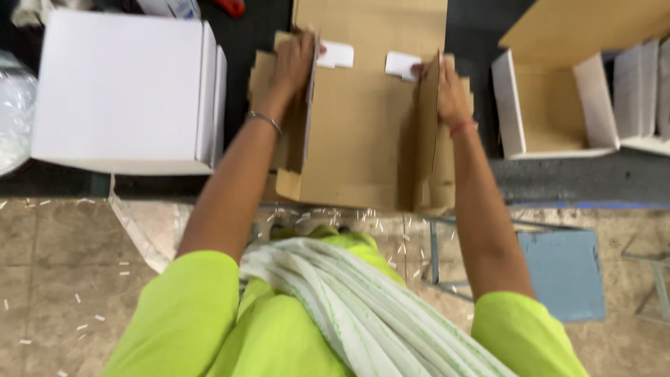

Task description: The person folds flat cardboard blanks into open boxes on the workbench, inserts a white inner box liner, places a round light fixture wrapped in plastic into an assembled box, closes it with a white lid, and sets finished boxes aside while continuing to fold more boxes.

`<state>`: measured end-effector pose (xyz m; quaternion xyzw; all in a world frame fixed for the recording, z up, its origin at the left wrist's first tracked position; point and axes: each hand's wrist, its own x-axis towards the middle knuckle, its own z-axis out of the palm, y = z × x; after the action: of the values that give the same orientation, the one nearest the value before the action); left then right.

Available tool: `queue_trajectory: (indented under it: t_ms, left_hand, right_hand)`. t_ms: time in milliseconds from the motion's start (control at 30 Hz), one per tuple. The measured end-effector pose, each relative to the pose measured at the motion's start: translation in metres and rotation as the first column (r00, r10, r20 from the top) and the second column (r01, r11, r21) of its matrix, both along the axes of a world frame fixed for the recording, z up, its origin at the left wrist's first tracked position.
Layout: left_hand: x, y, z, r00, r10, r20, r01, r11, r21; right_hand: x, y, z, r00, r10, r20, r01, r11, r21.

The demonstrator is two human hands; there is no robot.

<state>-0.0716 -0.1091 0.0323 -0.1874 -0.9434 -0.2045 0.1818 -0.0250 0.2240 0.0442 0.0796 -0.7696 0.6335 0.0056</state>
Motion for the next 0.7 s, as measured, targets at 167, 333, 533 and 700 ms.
queue_trajectory:
  t_ms: [167,333,533,700]
  left_hand:
    - [0.038,-0.037,0.004,0.891,-0.451,0.060,0.335,0.739,0.584]
    - [0.189,-0.055,0.001,0.982,0.029,0.188,-0.188,0.278,0.942]
    - [0.305,-0.025,0.015,0.959,-0.278,0.060,0.202,0.814,0.545]
    - [0.297,-0.007,0.030,0.919,-0.303,0.251,0.254,0.944,0.211]
  right_hand:
    - [0.050,0.007,0.009,0.992,-0.053,-0.110,0.061,0.995,0.073]
    - [0.195,0.002,0.009,0.893,-0.425,-0.146,0.409,0.903,-0.128]
    - [0.295,-0.064,0.016,0.938,-0.060,-0.342,0.221,0.863,0.454]
    - [0.284,-0.080,0.041,0.980,0.018,-0.200,0.117,0.755,0.645]
